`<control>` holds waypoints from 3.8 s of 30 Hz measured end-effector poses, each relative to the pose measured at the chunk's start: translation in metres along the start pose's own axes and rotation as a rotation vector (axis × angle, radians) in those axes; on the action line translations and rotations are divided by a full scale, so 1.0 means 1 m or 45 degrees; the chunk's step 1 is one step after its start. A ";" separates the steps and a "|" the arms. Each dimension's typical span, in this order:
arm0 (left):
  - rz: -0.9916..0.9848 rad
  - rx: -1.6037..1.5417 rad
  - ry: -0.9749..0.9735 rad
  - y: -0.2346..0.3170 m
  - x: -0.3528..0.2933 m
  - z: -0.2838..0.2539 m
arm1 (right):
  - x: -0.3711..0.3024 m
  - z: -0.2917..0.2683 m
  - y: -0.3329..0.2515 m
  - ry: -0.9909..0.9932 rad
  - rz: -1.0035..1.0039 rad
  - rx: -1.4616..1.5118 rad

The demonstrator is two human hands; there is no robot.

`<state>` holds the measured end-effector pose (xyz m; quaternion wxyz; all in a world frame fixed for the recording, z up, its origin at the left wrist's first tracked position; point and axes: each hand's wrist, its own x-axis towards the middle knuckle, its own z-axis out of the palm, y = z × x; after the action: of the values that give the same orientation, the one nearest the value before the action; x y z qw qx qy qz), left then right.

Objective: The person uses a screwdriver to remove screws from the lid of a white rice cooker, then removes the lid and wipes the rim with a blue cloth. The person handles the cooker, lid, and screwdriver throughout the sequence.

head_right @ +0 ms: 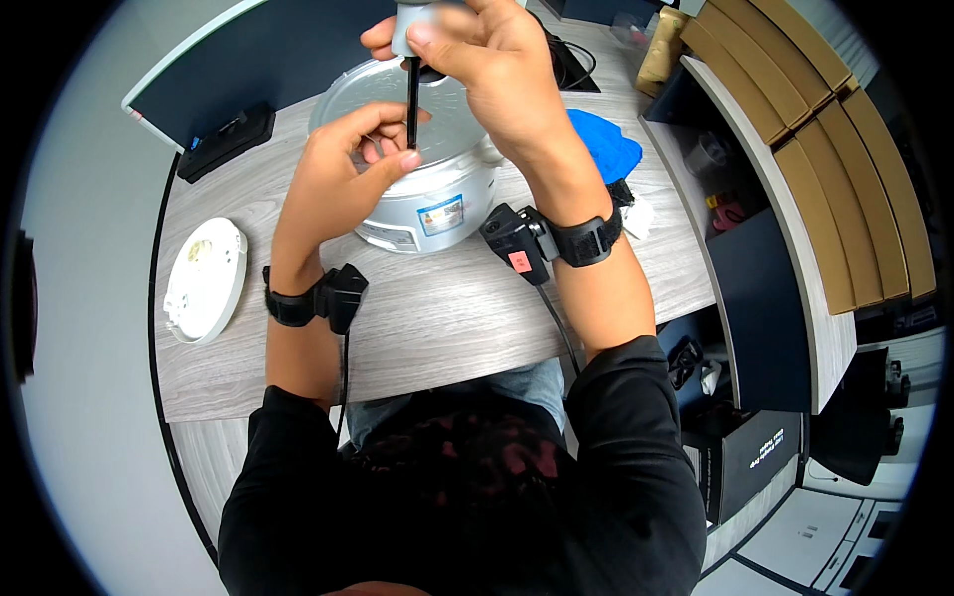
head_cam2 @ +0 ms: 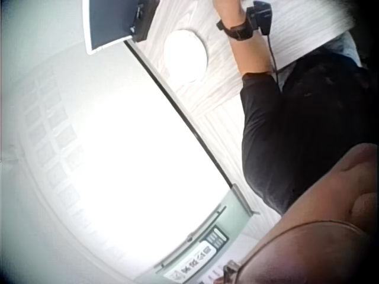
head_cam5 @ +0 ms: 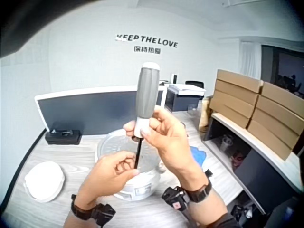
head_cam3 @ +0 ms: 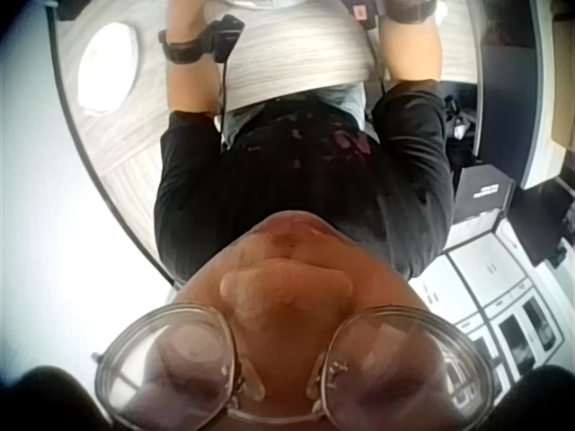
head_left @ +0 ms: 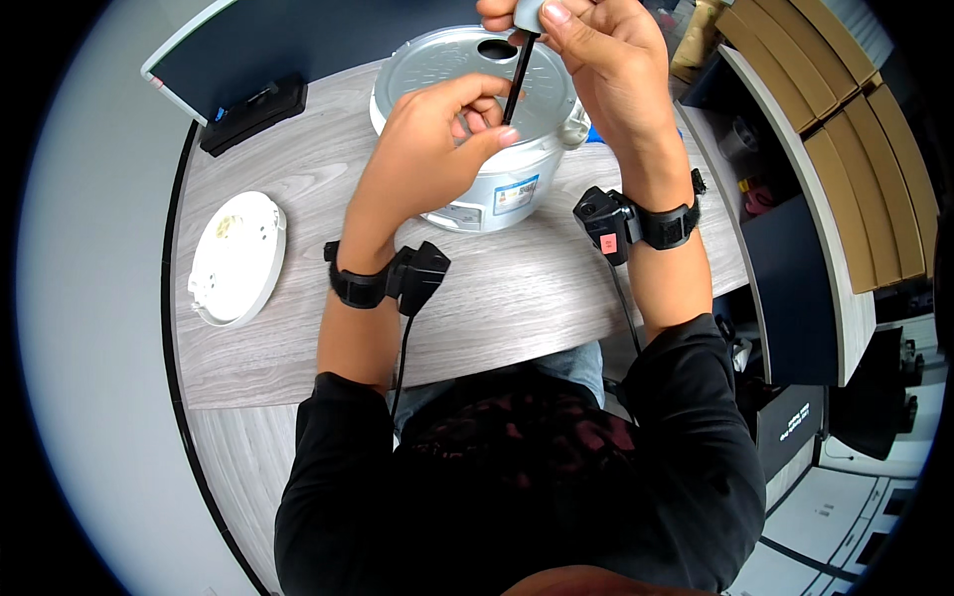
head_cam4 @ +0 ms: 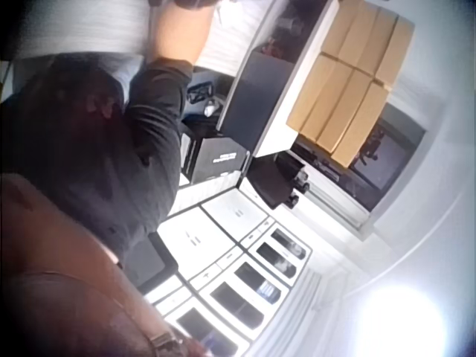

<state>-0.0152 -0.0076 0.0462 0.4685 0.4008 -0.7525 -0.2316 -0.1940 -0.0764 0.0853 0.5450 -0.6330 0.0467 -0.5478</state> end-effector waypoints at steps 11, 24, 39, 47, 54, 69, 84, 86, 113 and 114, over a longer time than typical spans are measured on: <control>0.076 0.070 -0.012 0.001 -0.005 0.001 | 0.000 0.003 -0.005 0.049 0.062 -0.390; 0.129 0.160 0.143 0.000 -0.003 0.011 | 0.000 -0.009 -0.006 -0.005 -0.054 0.030; 0.297 0.170 -0.043 0.024 -0.015 0.073 | -0.077 -0.067 -0.065 0.206 -0.052 -0.148; 0.130 0.083 -0.523 0.004 0.013 0.159 | -0.164 -0.127 -0.094 0.745 -0.015 -0.551; 0.059 0.224 -0.791 -0.021 0.024 0.230 | -0.211 -0.156 -0.082 0.962 0.034 -0.562; 0.010 0.498 -0.871 -0.026 0.018 0.285 | -0.248 -0.180 -0.067 1.083 0.085 -0.481; 0.034 0.211 -0.668 -0.006 0.003 0.221 | -0.217 -0.160 -0.067 0.951 0.106 -0.474; 0.105 0.254 -0.648 0.006 -0.004 0.186 | -0.202 -0.144 -0.070 0.877 0.089 -0.402; 0.318 0.314 0.002 -0.062 -0.022 -0.076 | -0.085 0.030 0.010 0.119 0.248 -0.551; 0.319 0.329 0.000 -0.061 -0.023 -0.075 | -0.085 0.028 0.009 0.129 0.250 -0.542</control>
<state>0.0806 -0.0216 0.0243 0.4381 0.3607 -0.8202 -0.0728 -0.2019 -0.0064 0.0289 0.4469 -0.6978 0.2495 -0.5011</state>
